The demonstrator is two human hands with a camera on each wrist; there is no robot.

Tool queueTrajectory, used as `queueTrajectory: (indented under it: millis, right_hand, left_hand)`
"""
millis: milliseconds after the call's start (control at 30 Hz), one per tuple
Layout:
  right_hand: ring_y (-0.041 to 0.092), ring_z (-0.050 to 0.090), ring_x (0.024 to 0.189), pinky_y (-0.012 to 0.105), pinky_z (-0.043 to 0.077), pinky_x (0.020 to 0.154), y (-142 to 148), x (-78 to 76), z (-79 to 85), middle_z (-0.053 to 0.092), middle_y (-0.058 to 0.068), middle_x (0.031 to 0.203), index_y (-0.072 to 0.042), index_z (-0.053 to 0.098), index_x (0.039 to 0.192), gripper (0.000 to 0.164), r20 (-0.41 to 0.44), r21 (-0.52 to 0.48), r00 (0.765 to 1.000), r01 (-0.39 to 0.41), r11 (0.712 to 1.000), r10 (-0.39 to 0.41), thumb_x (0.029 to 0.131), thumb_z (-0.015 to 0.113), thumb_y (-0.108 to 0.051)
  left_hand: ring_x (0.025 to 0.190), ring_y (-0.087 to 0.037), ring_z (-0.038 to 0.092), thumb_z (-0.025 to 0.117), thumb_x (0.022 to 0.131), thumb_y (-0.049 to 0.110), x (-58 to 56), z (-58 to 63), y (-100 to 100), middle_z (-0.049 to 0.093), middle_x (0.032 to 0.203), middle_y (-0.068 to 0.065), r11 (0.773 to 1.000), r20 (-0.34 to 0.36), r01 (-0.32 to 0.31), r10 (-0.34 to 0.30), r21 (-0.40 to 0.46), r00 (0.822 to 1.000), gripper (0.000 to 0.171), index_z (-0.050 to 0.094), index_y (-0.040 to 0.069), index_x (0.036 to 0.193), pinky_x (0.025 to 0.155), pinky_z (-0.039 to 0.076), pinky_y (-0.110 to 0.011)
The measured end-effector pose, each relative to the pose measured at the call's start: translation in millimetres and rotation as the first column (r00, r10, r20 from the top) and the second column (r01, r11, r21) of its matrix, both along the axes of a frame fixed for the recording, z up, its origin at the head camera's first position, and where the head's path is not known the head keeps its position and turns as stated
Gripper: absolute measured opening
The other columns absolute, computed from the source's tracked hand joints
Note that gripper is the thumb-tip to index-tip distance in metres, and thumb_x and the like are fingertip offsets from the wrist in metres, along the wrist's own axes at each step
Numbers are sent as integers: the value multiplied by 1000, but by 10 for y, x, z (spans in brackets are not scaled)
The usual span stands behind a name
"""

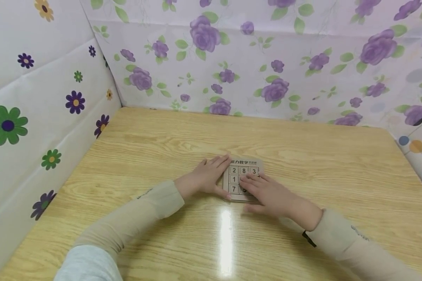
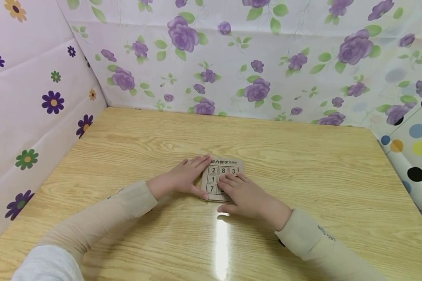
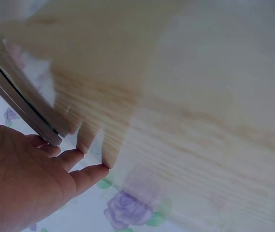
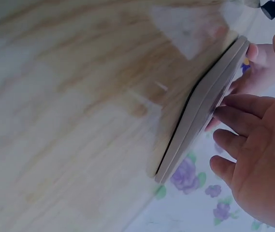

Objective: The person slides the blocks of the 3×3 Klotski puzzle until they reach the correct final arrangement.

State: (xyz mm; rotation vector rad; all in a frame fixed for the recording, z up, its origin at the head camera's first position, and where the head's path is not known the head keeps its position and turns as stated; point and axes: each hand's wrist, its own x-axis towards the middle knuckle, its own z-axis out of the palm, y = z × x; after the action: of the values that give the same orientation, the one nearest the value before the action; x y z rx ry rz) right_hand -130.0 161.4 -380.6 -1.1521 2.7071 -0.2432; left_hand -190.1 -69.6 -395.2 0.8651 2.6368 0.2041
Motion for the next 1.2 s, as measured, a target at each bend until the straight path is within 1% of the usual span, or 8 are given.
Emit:
queueTrajectory:
  millis: [133, 300, 500, 667, 800, 1033, 1200]
  right_hand:
    - [37, 29, 140, 55, 19, 116, 33, 14, -10, 37, 15, 150, 0, 40, 143, 71, 1, 0, 1000, 13, 1000, -13, 92, 56, -46]
    - [36, 32, 139, 56, 21, 115, 133, 15, -21, 40, 14, 149, 0, 42, 142, 69, -22, -10, 1000, 20, 1000, -20, 92, 57, -44]
    - [35, 33, 138, 56, 20, 115, 230, 13, -10, 42, 14, 148, -1, 43, 141, 69, -31, -5, 999, 28, 1000, -28, 91, 57, -47]
    - [37, 35, 137, 57, 21, 114, 223, -13, -3, 44, 16, 145, 0, 46, 139, 67, -59, -28, 998, 16, 999, -17, 91, 57, -45]
    - [39, 35, 136, 56, 23, 114, 162, -75, -14, 45, 17, 145, 0, 46, 139, 65, -81, -53, 997, 14, 998, -19, 91, 58, -44]
    - [37, 30, 140, 55, 21, 116, 68, -197, -24, 39, 18, 148, 1, 40, 142, 72, -40, -42, 998, 46, 998, -48, 91, 56, -47]
    - [36, 29, 141, 55, 19, 116, 61, -206, -36, 37, 16, 150, 0, 40, 143, 72, -15, -20, 999, 51, 999, -51, 92, 56, -48]
  left_hand:
    - [148, -27, 7, 65, 67, 74, 0, -10, -2, -2, 161, -2, 1000, -3, -1, 1, 1, 1000, 123, 3, 15, 154, 117, 11, -55]
    - [148, -26, 7, 66, 67, 74, -5, -8, -8, -1, 161, -3, 1000, -12, -1, 1, 1, 1000, 123, 4, 14, 154, 117, 12, -55]
    - [148, -27, 8, 65, 67, 75, -10, -5, -17, 0, 161, -4, 1000, -28, 9, -9, -6, 1000, 122, 5, 14, 154, 117, 13, -56]
    - [147, -27, 8, 65, 67, 75, -4, 9, -19, 0, 161, -3, 1000, -24, 6, -7, -10, 1000, 122, 5, 14, 154, 117, 13, -56]
    - [147, -27, 8, 65, 67, 74, 6, 17, -11, 0, 161, -4, 1000, -22, 5, -5, -10, 1000, 122, 5, 13, 154, 117, 13, -56]
    - [147, -28, 8, 65, 67, 74, 10, 23, -2, 1, 161, -5, 1000, -20, 6, -6, -3, 1000, 122, 6, 12, 154, 117, 13, -56]
    - [148, -27, 7, 65, 68, 74, 9, 28, 5, 0, 161, -4, 1000, -6, 1, -1, -6, 1000, 122, 5, 13, 154, 117, 12, -55]
